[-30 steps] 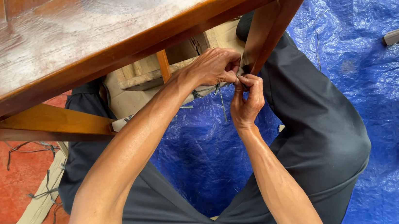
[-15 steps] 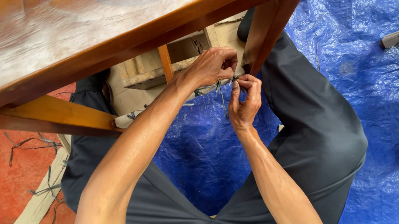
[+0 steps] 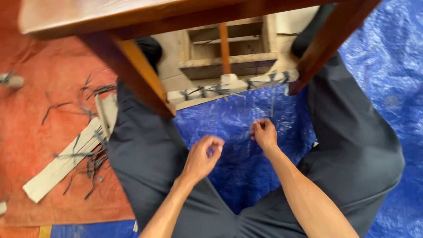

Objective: Wrapping corrugated cardboard around furniture legs and securing them with plastic ties.

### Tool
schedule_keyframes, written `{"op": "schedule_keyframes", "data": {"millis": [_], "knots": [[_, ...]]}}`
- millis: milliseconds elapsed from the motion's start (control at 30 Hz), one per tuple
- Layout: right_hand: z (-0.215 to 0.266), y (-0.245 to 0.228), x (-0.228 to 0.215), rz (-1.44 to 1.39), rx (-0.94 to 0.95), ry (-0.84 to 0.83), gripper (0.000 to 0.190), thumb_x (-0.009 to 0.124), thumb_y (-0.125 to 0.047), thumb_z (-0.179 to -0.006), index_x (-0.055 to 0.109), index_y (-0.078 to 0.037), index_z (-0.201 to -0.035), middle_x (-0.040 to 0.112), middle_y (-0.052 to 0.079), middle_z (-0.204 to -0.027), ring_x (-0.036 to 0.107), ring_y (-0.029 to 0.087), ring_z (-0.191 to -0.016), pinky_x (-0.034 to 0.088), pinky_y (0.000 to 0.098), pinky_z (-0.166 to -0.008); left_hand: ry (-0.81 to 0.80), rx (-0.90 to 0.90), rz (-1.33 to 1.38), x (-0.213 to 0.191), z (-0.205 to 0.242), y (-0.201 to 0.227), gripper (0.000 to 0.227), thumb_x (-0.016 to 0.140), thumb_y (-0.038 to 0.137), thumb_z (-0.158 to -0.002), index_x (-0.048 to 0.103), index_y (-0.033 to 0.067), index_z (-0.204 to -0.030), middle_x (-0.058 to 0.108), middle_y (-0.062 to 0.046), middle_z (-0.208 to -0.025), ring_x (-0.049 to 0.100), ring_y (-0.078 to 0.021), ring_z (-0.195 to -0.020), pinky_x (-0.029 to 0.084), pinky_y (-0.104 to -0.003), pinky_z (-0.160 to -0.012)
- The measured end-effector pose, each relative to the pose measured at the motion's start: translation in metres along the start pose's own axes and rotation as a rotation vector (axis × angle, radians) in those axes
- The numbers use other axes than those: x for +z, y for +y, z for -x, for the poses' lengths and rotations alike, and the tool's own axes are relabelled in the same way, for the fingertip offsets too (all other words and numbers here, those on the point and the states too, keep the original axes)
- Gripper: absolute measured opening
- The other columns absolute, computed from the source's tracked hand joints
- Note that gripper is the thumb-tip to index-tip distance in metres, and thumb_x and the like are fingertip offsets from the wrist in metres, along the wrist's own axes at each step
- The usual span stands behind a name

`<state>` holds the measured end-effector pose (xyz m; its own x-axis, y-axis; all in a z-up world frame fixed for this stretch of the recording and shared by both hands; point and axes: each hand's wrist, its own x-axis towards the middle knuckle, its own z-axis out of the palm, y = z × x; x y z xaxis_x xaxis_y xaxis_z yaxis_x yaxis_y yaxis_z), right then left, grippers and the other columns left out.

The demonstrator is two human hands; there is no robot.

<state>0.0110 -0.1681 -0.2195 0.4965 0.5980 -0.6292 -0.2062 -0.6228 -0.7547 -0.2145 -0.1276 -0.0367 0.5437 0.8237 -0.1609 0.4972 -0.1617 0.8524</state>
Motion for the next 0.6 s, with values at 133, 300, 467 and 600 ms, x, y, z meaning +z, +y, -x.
{"op": "schedule_keyframes", "data": {"millis": [133,300,467,600], "knots": [[0.006,0.041,0.007,0.374,-0.200,-0.088,0.015,0.066,-0.016,-0.095,0.069,-0.001,-0.097,0.076,0.011,-0.084,0.075,0.017,-0.073,0.057,0.0282,-0.070,0.071,-0.144,-0.198,0.028,0.063,-0.074,0.008,0.070,0.013,-0.094,0.071,0.0070,-0.100,0.072,-0.010,-0.094,0.072,-0.0251,-0.083,0.057,-0.037,-0.074],[0.028,0.040,0.014,0.385,-0.148,-0.189,0.015,0.064,-0.015,-0.096,0.069,-0.002,-0.101,0.076,0.009,-0.089,0.075,0.016,-0.076,0.060,0.0318,-0.063,-0.145,-0.180,0.134,0.062,0.058,-0.033,0.020,0.068,0.016,-0.089,0.069,0.0087,-0.108,0.072,-0.009,-0.108,0.075,-0.0245,-0.095,0.059,-0.038,-0.083],[0.042,0.059,0.015,0.361,-0.137,-0.219,0.017,0.063,-0.014,-0.096,0.069,0.000,-0.103,0.076,0.009,-0.091,0.075,0.017,-0.077,0.061,0.0313,-0.063,-0.319,-0.224,-0.160,0.084,0.061,-0.053,0.021,0.069,0.019,-0.090,0.070,0.0104,-0.109,0.070,-0.011,-0.111,0.067,-0.0294,-0.105,0.053,-0.045,-0.088],[0.042,0.073,0.017,0.448,-0.149,-0.250,0.018,0.062,-0.015,-0.095,0.069,-0.001,-0.105,0.077,0.009,-0.094,0.076,0.020,-0.079,0.062,0.0348,-0.067,-0.370,-0.233,-0.146,0.092,0.053,-0.068,0.022,0.068,0.018,-0.089,0.069,0.0094,-0.109,0.069,-0.011,-0.113,0.067,-0.0311,-0.106,0.052,-0.047,-0.089]]}}
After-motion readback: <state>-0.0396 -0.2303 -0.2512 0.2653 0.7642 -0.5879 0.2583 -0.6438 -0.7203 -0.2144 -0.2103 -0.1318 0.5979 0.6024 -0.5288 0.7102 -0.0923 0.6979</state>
